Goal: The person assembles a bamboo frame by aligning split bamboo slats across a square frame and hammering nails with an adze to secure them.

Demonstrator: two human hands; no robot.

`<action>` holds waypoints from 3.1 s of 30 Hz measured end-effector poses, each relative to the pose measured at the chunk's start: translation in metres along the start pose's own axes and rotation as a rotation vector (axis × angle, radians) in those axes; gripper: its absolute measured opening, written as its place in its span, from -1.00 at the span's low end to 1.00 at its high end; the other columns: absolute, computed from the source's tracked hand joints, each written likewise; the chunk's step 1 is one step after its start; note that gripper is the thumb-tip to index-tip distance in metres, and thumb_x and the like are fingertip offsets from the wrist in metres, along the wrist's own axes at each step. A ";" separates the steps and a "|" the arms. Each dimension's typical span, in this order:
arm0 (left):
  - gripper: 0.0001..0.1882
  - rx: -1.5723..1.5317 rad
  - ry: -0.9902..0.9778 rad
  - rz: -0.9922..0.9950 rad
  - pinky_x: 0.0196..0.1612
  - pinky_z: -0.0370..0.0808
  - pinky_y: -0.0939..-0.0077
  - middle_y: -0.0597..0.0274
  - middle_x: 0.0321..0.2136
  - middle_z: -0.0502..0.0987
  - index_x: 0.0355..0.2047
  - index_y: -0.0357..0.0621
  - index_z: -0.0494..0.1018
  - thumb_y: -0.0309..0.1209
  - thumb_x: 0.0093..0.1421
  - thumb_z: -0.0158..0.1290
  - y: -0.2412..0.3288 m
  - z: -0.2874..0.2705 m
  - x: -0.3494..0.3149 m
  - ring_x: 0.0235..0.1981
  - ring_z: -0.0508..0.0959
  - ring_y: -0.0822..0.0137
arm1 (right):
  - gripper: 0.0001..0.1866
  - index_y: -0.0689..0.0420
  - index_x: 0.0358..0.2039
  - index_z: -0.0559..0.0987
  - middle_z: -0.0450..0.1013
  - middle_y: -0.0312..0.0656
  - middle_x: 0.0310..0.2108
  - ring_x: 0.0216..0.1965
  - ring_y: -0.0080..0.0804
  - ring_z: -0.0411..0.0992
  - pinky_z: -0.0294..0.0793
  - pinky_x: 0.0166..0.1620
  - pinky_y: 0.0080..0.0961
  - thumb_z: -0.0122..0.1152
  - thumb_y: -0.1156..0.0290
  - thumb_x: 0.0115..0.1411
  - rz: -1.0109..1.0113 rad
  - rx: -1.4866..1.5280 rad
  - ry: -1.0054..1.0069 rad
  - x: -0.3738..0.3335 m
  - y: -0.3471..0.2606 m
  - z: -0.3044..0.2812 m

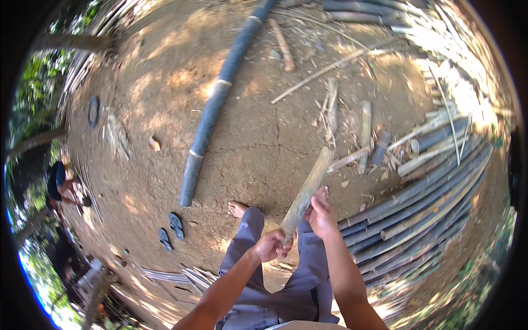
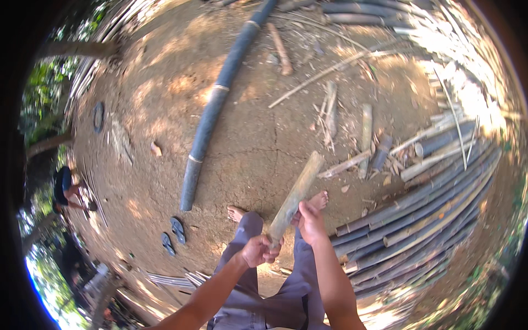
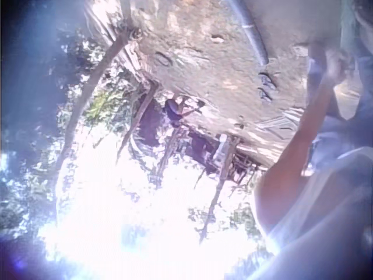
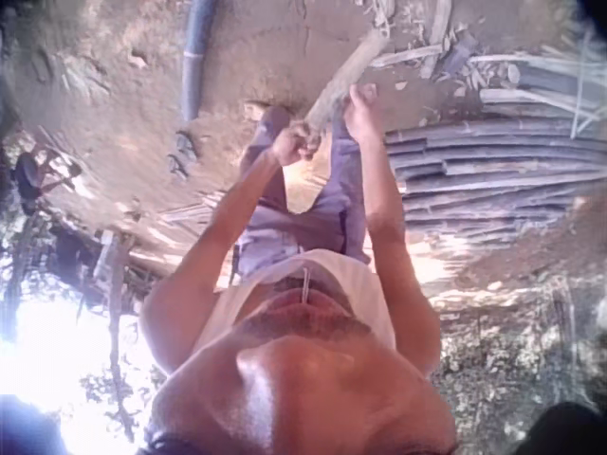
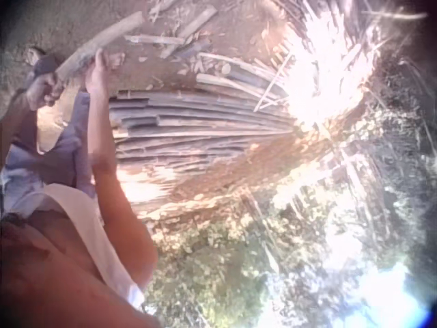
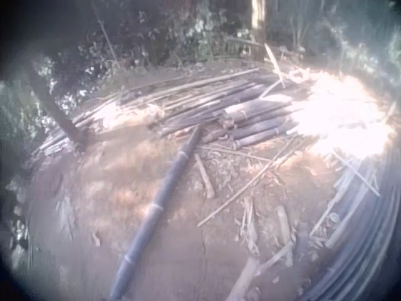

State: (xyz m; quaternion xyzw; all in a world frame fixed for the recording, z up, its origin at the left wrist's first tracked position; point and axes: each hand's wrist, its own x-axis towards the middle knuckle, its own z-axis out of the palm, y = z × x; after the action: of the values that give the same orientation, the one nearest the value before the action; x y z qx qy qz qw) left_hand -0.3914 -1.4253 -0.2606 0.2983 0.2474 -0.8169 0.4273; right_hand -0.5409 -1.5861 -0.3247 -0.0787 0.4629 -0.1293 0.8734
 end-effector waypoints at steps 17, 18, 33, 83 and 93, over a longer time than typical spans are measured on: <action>-0.47 -0.613 0.069 0.366 -0.57 0.33 0.60 0.45 -0.77 0.32 -0.33 -0.09 0.54 0.14 0.42 -0.03 -0.096 -0.169 -0.353 -0.82 0.16 0.58 | -0.90 0.11 -0.27 0.61 0.58 -0.10 -0.34 -0.26 0.02 0.54 0.55 -0.17 -0.12 0.14 0.47 0.25 -0.695 -2.341 -0.539 -0.015 0.161 0.306; -0.49 -0.608 0.071 0.371 -0.57 0.34 0.60 0.44 -0.76 0.35 -0.33 -0.09 0.54 0.12 0.42 -0.01 -0.099 -0.165 -0.364 -0.81 0.17 0.57 | -0.90 0.12 -0.28 0.61 0.57 -0.09 -0.36 -0.25 0.03 0.54 0.54 -0.15 -0.11 0.14 0.50 0.23 -0.643 -2.421 -0.604 -0.009 0.158 0.321; -0.42 -1.203 0.445 0.918 -0.50 0.53 0.49 0.25 -0.63 0.51 -0.19 -0.21 0.49 0.14 0.45 -0.10 -0.127 -0.236 -0.429 -0.70 0.44 0.46 | -0.50 0.23 0.24 0.47 0.54 0.15 0.03 0.02 0.16 0.51 0.48 0.09 -0.11 0.18 0.29 0.34 -0.717 -2.772 -0.724 0.160 0.159 0.452; -0.30 -1.193 0.395 1.238 -0.14 0.49 0.11 -0.20 -0.35 0.59 -0.30 -0.25 0.54 0.24 0.40 -0.14 -0.418 -1.005 -1.208 -0.24 0.62 -0.07 | -0.47 0.15 -0.05 0.47 0.54 0.15 -0.23 -0.15 0.25 0.54 0.52 -0.11 -0.01 0.39 0.52 -0.10 0.334 -3.080 -2.244 -0.229 1.743 0.950; -0.40 -1.221 0.419 1.298 -0.22 0.49 0.19 -0.12 -0.43 0.60 -0.26 -0.23 0.56 0.15 0.40 -0.05 -0.454 -1.179 -1.284 -0.34 0.61 0.02 | -0.48 0.20 -0.06 0.51 0.57 0.03 -0.35 -0.31 -0.11 0.61 0.57 -0.19 -0.25 0.49 0.34 -0.03 0.585 -3.265 -2.071 -0.300 2.056 0.951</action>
State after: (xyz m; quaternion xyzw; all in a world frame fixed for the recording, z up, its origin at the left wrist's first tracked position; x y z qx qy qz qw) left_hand 0.1366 0.2915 -0.1206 0.2432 0.4928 -0.0729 0.8323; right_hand 0.4006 0.4819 -0.0848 0.6458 0.4915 -0.5664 0.1432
